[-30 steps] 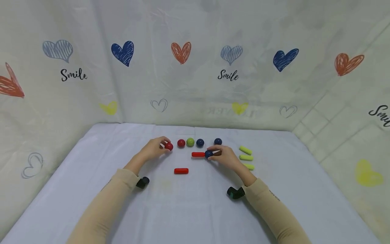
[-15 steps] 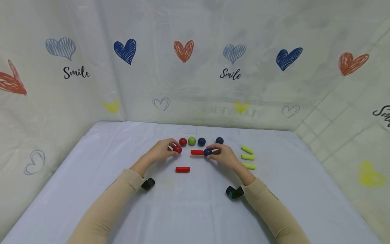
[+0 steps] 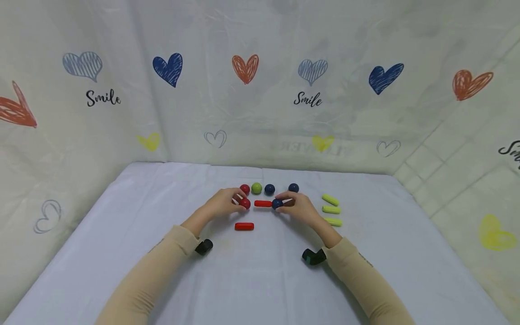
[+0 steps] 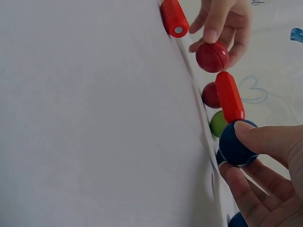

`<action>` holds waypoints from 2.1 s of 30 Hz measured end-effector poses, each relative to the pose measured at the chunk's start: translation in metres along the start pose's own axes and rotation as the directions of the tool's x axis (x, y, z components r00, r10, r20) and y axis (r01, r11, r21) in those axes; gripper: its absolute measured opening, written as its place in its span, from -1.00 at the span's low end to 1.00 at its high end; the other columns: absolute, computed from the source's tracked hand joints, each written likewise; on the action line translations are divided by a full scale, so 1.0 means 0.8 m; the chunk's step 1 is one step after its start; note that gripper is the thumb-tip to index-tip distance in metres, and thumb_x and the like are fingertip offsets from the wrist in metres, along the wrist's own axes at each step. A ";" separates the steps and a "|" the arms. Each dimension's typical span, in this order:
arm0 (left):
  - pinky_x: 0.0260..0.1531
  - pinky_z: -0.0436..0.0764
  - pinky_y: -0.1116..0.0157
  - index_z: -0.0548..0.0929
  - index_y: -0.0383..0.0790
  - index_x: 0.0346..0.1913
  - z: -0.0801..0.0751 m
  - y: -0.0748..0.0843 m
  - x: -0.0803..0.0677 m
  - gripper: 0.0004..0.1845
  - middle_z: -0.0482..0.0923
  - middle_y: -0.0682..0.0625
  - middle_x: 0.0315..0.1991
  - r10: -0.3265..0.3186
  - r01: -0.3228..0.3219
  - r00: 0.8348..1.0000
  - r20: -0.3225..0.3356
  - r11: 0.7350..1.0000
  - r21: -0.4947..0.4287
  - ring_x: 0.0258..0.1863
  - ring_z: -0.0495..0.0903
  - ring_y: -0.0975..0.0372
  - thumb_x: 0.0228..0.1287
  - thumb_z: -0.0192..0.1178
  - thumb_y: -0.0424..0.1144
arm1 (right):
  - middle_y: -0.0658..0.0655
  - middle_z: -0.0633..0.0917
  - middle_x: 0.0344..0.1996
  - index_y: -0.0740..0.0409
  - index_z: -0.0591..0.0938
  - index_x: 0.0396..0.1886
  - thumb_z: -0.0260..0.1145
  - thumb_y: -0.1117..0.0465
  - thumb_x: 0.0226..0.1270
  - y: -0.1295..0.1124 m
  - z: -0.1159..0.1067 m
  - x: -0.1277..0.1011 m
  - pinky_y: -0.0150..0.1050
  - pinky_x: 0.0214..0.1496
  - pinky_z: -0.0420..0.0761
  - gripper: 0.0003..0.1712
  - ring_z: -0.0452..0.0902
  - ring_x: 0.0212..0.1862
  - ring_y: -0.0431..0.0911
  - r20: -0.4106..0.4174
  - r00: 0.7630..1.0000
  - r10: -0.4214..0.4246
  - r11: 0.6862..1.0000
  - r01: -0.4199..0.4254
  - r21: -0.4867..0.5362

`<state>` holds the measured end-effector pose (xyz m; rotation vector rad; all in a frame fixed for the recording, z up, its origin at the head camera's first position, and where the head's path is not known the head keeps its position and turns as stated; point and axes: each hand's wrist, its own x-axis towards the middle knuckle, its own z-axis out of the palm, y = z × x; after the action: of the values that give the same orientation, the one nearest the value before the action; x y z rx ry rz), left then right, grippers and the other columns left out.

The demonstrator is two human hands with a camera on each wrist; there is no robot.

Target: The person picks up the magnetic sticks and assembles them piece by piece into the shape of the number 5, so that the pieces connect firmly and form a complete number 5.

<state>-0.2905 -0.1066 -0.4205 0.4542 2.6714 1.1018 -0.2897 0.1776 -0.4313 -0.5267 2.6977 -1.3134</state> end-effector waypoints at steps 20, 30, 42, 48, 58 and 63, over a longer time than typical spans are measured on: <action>0.05 0.59 0.10 0.66 -0.20 0.12 0.010 0.016 0.009 -0.63 0.69 -0.09 -0.03 0.025 -0.024 1.000 -0.014 0.997 0.074 -0.03 0.61 0.10 0.26 0.45 -0.32 | 0.21 0.70 0.09 0.20 0.70 0.13 0.51 0.32 0.27 0.004 0.004 0.001 0.00 0.06 0.67 -0.59 0.70 0.02 0.13 -0.006 1.000 -0.030 1.000 0.030 0.000; 0.06 0.59 0.12 0.65 -0.21 0.13 0.014 0.014 0.014 -0.62 0.68 -0.11 0.00 -0.016 0.015 1.000 0.000 0.997 0.072 -0.02 0.60 0.09 0.27 0.43 -0.34 | 0.22 0.70 0.07 0.23 0.69 0.13 0.50 0.33 0.28 0.005 0.005 0.007 -0.05 0.01 0.68 -0.59 0.69 0.01 0.11 0.016 0.999 -0.040 0.998 0.041 -0.046; 0.10 0.58 0.08 0.64 -0.20 0.18 0.012 0.013 0.017 -0.60 0.66 -0.11 0.05 -0.015 0.014 1.000 0.018 0.997 0.075 0.03 0.58 0.06 0.30 0.41 -0.30 | 0.18 0.71 0.06 0.20 0.69 0.13 0.51 0.31 0.28 0.007 0.003 0.010 -0.09 -0.04 0.67 -0.58 0.67 -0.03 0.04 0.033 0.999 -0.033 0.995 0.035 -0.091; 0.07 0.59 0.06 0.63 -0.20 0.24 0.002 0.018 0.008 -0.55 0.61 -0.14 0.11 0.009 -0.010 1.000 0.012 0.995 0.099 0.04 0.55 0.04 0.31 0.42 -0.26 | 0.18 0.70 0.08 0.20 0.69 0.14 0.50 0.30 0.29 0.005 0.002 0.010 -0.08 -0.01 0.67 -0.58 0.67 -0.02 0.05 0.043 0.998 -0.035 0.995 0.039 -0.090; -0.11 0.67 0.21 0.63 -0.17 0.20 -0.011 0.020 -0.025 -0.59 0.65 -0.09 -0.01 0.033 -0.039 0.998 0.061 0.994 0.107 -0.12 0.63 0.11 0.33 0.40 -0.23 | 0.19 0.70 0.09 0.17 0.70 0.16 0.50 0.27 0.30 0.002 0.000 0.011 -0.04 0.03 0.66 -0.57 0.67 0.00 0.07 0.046 0.999 -0.018 0.994 0.023 -0.107; -0.12 0.66 0.19 0.62 -0.16 0.23 -0.005 0.019 -0.040 -0.56 0.68 -0.04 -0.07 0.016 -0.030 0.992 0.128 0.994 0.109 -0.18 0.65 0.15 0.33 0.40 -0.21 | 0.20 0.70 0.09 0.19 0.69 0.17 0.49 0.27 0.31 0.003 0.000 0.012 -0.05 0.05 0.67 -0.57 0.67 0.01 0.08 0.062 0.998 -0.021 0.994 0.028 -0.103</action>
<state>-0.2592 -0.1102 -0.4041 0.5565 2.6304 0.9016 -0.2993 0.1756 -0.4329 -0.6014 2.7292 -1.1479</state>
